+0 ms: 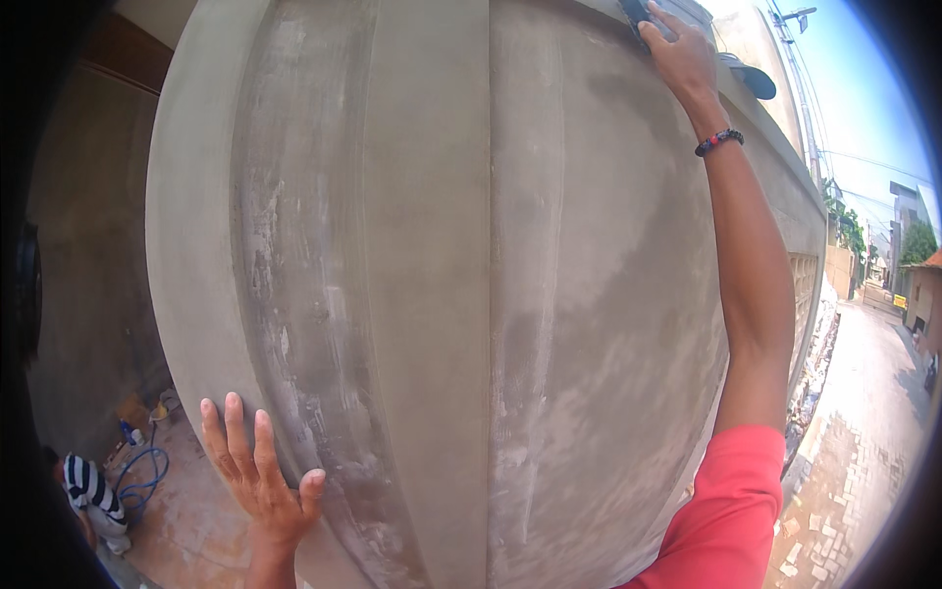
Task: The person applies and smooths cement onto a vertical wall using a trowel. They repeatedly scoop cement from a bucket and spread it across the surface, leveling it with consistent strokes. Other workers are visible in the background.
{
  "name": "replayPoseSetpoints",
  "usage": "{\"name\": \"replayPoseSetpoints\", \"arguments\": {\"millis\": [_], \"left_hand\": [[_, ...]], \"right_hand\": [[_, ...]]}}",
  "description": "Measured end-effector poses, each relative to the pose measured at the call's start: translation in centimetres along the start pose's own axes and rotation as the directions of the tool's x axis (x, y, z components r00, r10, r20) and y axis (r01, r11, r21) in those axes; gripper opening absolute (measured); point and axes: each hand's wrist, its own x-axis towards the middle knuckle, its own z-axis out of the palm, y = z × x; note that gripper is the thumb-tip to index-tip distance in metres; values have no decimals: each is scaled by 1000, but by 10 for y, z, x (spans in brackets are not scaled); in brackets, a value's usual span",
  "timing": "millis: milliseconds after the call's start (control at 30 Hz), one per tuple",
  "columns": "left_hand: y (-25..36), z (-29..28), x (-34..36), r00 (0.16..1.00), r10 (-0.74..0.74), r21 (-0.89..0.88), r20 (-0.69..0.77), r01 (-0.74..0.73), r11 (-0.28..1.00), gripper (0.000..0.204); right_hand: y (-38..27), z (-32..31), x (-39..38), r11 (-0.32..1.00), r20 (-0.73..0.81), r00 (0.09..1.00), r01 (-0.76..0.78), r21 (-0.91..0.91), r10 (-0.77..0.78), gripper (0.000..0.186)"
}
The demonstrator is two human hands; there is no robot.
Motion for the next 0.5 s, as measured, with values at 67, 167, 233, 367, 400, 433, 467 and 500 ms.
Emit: {"name": "replayPoseSetpoints", "arguments": {"millis": [67, 167, 233, 367, 400, 433, 467, 500], "left_hand": [[0, 3, 3, 1000, 18, -12, -8, -18, 1000, 70], [2, 2, 8, 1000, 28, -1, -5, -28, 1000, 71], [0, -1, 7, 1000, 26, 10, 9, -26, 1000, 71], [-2, -7, 2, 999, 35, 30, 14, -35, 999, 71], [-1, -6, 2, 999, 32, 31, 16, -32, 999, 71], [0, -4, 4, 999, 38, 20, 16, -38, 999, 71], [2, -1, 7, 999, 42, 5, 5, -42, 999, 70], [3, -2, 7, 999, 37, 7, 8, -37, 999, 70]], "right_hand": [[28, -12, 0, 989, 20, 988, -151, -8, 151, 52], [14, -2, 34, 968, 21, 969, -245, -56, 247, 50], [-17, 13, 40, 996, -16, 996, -86, -1, 86, 46], [-22, 6, 1, 982, -57, 992, 123, 142, -116, 47], [-3, 1, -4, 991, -15, 999, 51, 121, -50, 50], [22, -4, -4, 998, -10, 1000, -27, 55, 28, 50], [47, -11, 3, 995, -20, 995, -100, -13, 100, 50], [45, -12, 6, 982, -22, 984, -178, -59, 177, 50]]}}
